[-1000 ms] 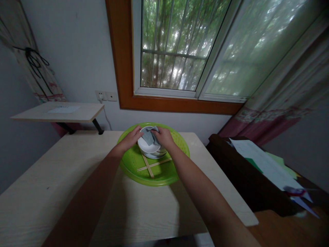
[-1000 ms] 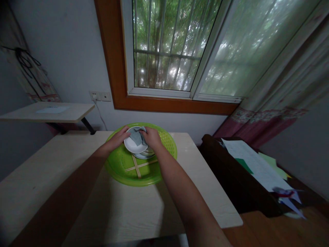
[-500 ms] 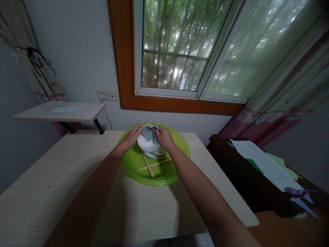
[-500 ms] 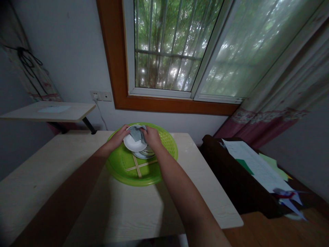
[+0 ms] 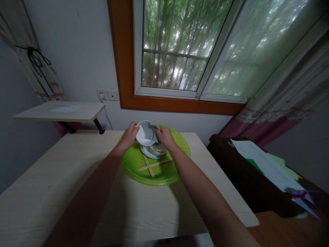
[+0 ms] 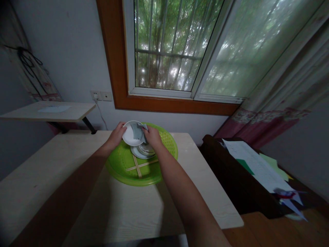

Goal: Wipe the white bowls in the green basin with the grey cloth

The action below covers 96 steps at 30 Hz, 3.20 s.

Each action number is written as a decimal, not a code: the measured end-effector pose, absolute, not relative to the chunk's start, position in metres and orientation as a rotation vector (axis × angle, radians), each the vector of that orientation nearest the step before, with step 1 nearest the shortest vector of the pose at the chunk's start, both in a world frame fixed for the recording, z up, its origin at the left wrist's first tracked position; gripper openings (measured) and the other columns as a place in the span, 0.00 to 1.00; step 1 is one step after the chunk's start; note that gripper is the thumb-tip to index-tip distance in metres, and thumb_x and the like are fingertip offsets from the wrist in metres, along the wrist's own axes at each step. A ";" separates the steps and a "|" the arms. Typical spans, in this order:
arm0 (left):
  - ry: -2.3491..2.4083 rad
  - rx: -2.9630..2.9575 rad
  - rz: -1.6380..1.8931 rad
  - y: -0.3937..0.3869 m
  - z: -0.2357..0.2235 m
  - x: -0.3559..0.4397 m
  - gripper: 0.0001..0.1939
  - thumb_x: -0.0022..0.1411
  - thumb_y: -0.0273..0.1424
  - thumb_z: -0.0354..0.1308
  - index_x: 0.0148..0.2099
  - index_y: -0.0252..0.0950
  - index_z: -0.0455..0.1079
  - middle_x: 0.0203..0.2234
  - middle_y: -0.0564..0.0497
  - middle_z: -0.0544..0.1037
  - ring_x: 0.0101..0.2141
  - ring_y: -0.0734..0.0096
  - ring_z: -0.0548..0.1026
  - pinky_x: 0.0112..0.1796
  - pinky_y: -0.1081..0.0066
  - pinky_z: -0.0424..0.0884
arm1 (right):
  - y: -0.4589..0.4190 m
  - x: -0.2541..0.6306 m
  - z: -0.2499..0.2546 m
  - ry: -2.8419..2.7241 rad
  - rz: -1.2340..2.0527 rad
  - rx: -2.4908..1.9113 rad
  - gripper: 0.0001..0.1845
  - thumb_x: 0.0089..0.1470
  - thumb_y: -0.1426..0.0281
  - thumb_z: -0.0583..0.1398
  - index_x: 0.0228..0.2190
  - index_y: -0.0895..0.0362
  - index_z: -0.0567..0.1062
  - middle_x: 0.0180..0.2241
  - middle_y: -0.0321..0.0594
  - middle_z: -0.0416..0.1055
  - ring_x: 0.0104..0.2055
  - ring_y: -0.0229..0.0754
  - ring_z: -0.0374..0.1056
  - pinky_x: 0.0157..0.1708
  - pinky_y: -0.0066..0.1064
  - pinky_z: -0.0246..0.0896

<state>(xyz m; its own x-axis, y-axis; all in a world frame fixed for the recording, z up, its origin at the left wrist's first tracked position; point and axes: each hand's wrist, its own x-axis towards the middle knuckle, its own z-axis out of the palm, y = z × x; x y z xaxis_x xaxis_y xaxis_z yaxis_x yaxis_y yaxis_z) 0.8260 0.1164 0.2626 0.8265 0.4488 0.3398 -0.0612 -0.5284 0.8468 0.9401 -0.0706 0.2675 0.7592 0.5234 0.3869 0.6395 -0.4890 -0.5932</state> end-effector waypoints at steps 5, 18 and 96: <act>0.363 2.047 0.742 0.115 0.268 0.822 0.17 0.69 0.42 0.48 0.53 0.40 0.67 0.35 0.47 0.77 0.37 0.58 0.75 0.41 0.62 0.69 | -0.069 0.939 0.263 -0.869 -0.050 -2.186 0.13 0.65 0.65 0.59 0.43 0.53 0.83 0.40 0.41 0.82 0.42 0.47 0.76 0.46 0.34 0.68; 0.160 2.083 0.715 0.114 0.265 0.821 0.19 0.68 0.42 0.49 0.55 0.38 0.65 0.43 0.44 0.79 0.42 0.58 0.76 0.44 0.61 0.70 | -0.071 0.935 0.268 -0.802 0.037 -2.249 0.14 0.59 0.69 0.65 0.46 0.58 0.82 0.46 0.46 0.82 0.46 0.49 0.78 0.47 0.34 0.69; 0.120 2.155 0.684 0.109 0.265 0.820 0.16 0.67 0.40 0.50 0.52 0.39 0.68 0.34 0.50 0.76 0.35 0.62 0.73 0.39 0.65 0.67 | -0.072 0.935 0.262 -0.835 -0.085 -2.315 0.34 0.49 0.68 0.73 0.57 0.55 0.73 0.47 0.45 0.81 0.47 0.51 0.76 0.46 0.36 0.68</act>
<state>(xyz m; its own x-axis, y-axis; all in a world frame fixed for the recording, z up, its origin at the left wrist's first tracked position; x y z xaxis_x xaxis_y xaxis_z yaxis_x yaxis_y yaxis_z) 0.8202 0.1091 0.2654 0.8460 0.3146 0.4305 -0.1498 -0.6347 0.7581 0.9347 -0.0717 0.2624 0.7933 0.5453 0.2708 0.5888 -0.5739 -0.5691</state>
